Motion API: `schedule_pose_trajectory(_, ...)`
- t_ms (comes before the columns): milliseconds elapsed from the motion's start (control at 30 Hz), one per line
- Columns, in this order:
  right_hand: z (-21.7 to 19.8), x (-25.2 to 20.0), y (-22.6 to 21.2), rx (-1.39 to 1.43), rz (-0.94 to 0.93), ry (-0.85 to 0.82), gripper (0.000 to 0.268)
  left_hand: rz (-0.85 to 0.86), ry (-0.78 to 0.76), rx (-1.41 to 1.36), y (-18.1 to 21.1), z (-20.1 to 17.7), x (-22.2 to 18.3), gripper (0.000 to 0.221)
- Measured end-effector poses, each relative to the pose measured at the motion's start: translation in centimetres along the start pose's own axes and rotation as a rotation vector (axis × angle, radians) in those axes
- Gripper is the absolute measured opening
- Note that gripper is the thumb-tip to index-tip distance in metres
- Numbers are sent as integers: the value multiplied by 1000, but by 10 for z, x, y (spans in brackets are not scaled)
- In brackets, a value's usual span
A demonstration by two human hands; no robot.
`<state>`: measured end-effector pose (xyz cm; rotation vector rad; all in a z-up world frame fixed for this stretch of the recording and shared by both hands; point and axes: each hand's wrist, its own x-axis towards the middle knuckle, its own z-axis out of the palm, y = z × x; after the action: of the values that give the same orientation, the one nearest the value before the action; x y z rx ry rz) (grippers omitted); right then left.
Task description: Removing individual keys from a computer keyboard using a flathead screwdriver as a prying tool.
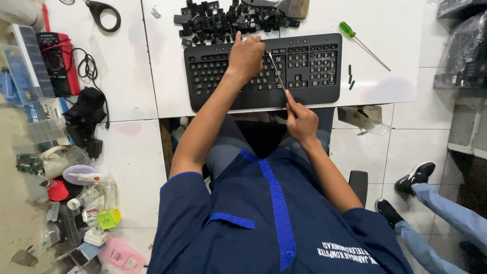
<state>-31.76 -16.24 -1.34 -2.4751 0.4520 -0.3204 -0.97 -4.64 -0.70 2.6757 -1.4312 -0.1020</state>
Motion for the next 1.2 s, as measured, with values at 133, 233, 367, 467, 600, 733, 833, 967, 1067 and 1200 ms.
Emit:
schedule_pose_trajectory(133,-27,7,-10,-24,52,-106,60,16,22,-106,-10,-19,9,14)
schedule_pose_trajectory(233,-47,19,-17,-103,107,-218,65,-146,114,-281,-28,-4,18,13)
schedule_pose_trajectory(367,-86,50,-43,-328,25,-360,72,-286,164,-195,-44,23,17,10)
schedule_pose_trajectory(467,-117,84,-71,-480,-2,-515,76,-301,177,-249,-35,7,4,13)
schedule_pose_trajectory(600,-152,142,-116,-655,-77,-770,76,-304,63,-386,-18,-2,-16,38)
schedule_pose_trajectory(733,-175,212,-159,-654,-45,-891,24,-213,168,-355,-17,24,-18,28)
schedule_pose_trajectory(833,-173,251,-176,-670,-65,-947,30,-238,196,-395,-16,19,-18,28)
schedule_pose_trajectory(967,-159,233,-179,-718,-48,-926,19,-264,-2,-353,-5,-3,-16,60)
schedule_pose_trajectory(1067,-147,174,-177,-764,-2,-882,18,-263,-95,-326,-1,-13,-13,63)
schedule_pose_trajectory(1200,-70,63,-100,-741,-80,-473,93,-213,-120,-298,10,-21,-11,24)
